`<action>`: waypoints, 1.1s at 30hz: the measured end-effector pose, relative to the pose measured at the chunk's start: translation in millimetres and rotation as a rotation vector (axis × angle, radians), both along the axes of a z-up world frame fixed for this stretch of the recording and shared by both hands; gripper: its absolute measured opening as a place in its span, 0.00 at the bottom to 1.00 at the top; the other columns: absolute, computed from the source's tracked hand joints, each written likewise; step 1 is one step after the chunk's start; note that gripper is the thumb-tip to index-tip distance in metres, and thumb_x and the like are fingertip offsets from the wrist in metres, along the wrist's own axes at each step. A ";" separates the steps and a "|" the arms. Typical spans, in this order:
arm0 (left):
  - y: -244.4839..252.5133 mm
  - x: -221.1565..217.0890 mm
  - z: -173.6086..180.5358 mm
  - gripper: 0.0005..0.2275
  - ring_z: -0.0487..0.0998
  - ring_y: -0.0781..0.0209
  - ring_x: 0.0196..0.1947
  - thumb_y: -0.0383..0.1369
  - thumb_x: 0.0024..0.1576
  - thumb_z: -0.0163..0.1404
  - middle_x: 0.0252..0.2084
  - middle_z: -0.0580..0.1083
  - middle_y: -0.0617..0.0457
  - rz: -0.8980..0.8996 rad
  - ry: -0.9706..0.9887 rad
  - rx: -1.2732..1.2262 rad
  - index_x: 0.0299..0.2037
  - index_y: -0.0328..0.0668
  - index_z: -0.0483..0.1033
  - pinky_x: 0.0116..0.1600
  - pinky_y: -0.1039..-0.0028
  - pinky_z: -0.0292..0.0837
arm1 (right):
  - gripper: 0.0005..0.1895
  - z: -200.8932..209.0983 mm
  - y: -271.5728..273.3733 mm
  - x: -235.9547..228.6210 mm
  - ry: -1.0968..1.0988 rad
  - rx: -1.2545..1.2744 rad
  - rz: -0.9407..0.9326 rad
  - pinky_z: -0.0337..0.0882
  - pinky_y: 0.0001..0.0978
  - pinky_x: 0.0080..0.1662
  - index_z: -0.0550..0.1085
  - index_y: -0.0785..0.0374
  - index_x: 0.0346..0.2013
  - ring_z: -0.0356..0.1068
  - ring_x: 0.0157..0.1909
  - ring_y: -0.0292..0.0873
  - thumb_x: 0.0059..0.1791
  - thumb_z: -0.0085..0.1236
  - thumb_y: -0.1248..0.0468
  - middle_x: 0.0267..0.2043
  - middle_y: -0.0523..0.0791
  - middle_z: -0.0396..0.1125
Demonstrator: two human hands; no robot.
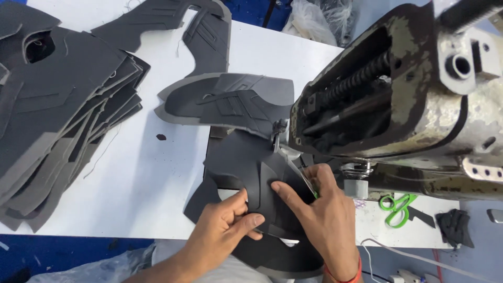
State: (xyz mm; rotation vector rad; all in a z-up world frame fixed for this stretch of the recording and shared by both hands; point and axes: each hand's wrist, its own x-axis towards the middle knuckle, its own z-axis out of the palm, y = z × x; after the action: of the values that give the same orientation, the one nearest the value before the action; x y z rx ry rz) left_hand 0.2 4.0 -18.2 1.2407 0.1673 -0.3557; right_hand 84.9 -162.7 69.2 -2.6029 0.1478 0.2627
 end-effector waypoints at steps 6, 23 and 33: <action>18.8 19.6 6.7 0.14 0.61 0.78 0.21 0.30 0.62 0.54 0.21 0.56 0.61 -0.072 0.014 0.029 0.31 0.36 0.60 0.36 0.77 0.88 | 0.32 -9.1 5.2 4.8 -0.081 0.024 0.022 0.71 0.41 0.28 0.71 0.67 0.38 0.75 0.23 0.50 0.37 0.73 0.44 0.24 0.51 0.73; 17.7 52.1 36.9 0.12 0.73 0.77 0.26 0.33 0.62 0.51 0.23 0.67 0.58 -0.077 -0.048 0.188 0.40 0.26 0.68 0.39 0.79 0.87 | 0.34 -45.8 -32.3 6.5 -0.760 -0.633 0.598 0.65 0.31 0.23 0.75 0.32 0.58 0.73 0.34 0.46 0.43 0.61 0.72 0.48 0.53 0.71; 23.0 61.5 20.6 0.28 0.87 0.65 0.34 0.33 0.64 0.51 0.32 0.80 0.50 -0.146 -0.062 0.203 0.70 0.29 0.53 0.40 0.77 0.86 | 0.24 -48.5 -39.5 14.7 -0.804 -0.435 0.558 0.70 0.42 0.42 0.74 0.35 0.58 0.73 0.44 0.54 0.48 0.65 0.60 0.51 0.50 0.70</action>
State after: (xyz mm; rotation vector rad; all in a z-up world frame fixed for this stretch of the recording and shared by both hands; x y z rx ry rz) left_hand 61.7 27.0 2.5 1.4671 0.0607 -0.4343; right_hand 99.6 -202.2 20.7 -2.8898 -0.8919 -0.7060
